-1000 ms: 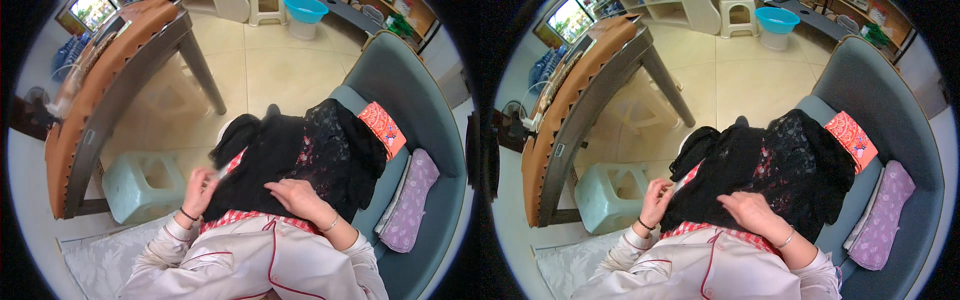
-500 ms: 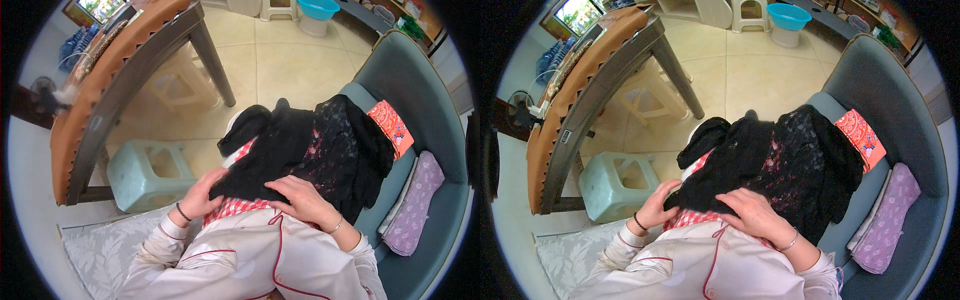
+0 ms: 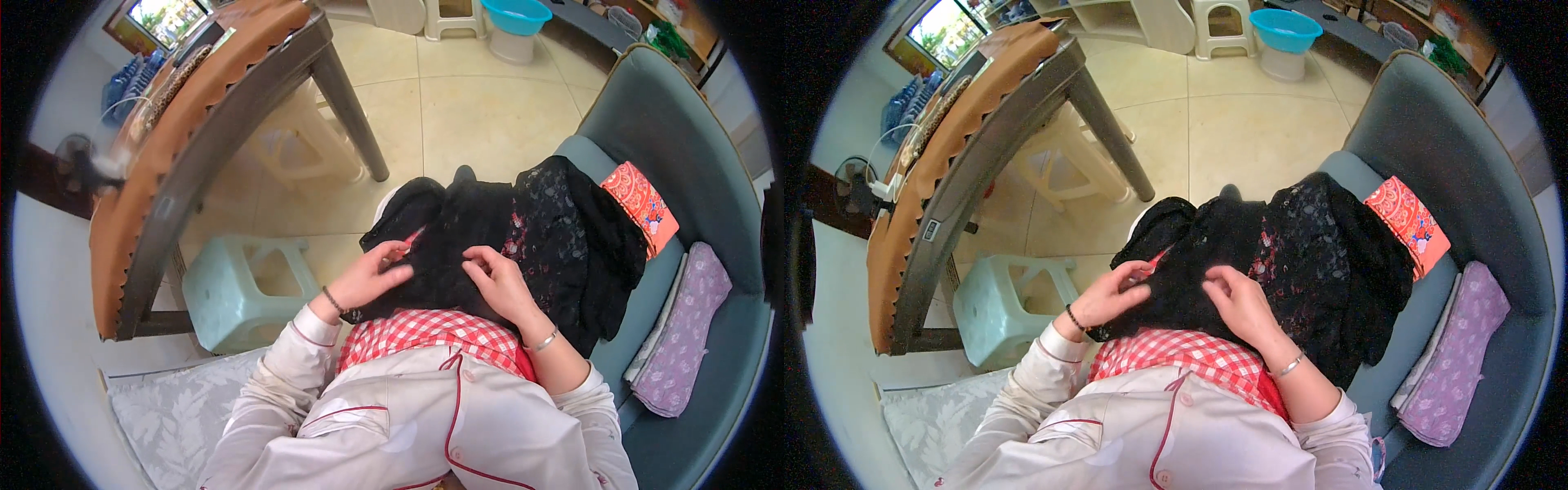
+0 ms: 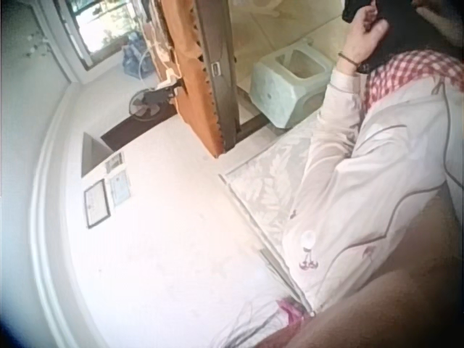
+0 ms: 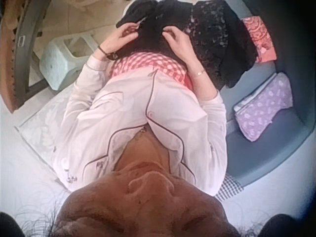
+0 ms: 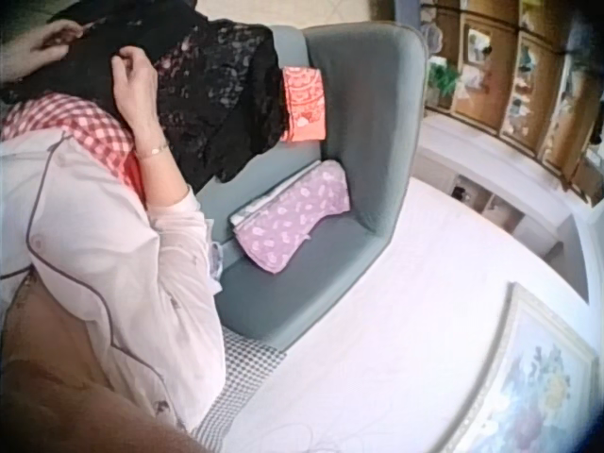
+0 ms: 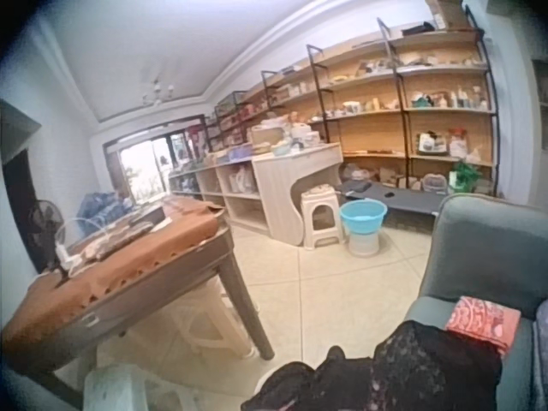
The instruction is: The person folds a black lace garment by hand while sitting. They hold the garment out to inspect it, spread it across their lap, align the edges, and fold it multiple times into a rectangular shape before pressing it flat.
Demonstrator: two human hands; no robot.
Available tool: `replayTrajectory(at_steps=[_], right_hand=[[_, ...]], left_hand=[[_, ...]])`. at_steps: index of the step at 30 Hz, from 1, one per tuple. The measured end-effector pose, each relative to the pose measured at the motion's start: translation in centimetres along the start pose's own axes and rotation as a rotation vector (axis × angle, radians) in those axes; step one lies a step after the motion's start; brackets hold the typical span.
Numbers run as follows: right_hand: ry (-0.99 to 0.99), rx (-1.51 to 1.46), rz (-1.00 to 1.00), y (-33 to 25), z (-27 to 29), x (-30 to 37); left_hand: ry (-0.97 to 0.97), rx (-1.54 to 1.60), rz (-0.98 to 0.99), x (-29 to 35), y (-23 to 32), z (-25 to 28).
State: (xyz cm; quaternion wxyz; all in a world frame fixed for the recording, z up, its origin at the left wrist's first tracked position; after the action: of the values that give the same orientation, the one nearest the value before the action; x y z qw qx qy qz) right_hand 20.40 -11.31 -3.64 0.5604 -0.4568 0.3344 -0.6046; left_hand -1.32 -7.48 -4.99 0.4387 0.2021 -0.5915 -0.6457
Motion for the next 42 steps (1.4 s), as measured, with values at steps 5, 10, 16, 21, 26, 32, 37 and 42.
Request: replayTrajectory(at_steps=[5,10,16,21,26,32,37,42], right_hand=[[0.004,0.377,0.496,-5.9,0.5,2.8],[-0.050,0.538,0.599,-5.7,-2.2,3.0],[-0.011,0.591,0.577,-5.0,-2.3,2.9],[0.080,0.468,0.580,-5.9,-1.5,2.8],[0.022,0.393,0.493,-4.6,-2.0,2.5],[0.001,0.359,0.506,-4.2,-2.5,2.5],[0.013,0.346,0.520,-4.3,-2.4,2.6],[0.028,0.261,0.496,-4.0,-2.1,2.3]], left_hand=[[-0.057,-0.594,-0.426,2.2,5.8,-1.3],[0.051,-0.606,-0.344,2.1,4.7,-2.2],[0.088,-0.557,-0.411,2.2,4.7,-2.0],[0.093,-0.742,-0.418,1.8,4.5,-1.8],[0.054,-0.373,-0.301,1.2,3.5,-1.2],[0.112,-0.656,-0.384,0.0,4.1,-2.7],[0.203,-0.607,-0.416,0.0,3.8,-2.2],[0.243,-0.343,-0.404,0.8,4.9,-2.0]])
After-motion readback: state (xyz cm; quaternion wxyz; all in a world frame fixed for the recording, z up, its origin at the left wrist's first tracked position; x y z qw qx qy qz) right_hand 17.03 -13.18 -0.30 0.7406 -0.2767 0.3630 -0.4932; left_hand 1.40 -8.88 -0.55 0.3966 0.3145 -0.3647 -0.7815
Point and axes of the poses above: each hand's wrist, its own x-axis away from the middle knuckle, its own z-axis out of the back of the hand, y = z × x, the point moved 7 cm from there along -x, towards the middle knuckle, and after that the axes turned 4 degrees about -z, right-handed, at the moved point
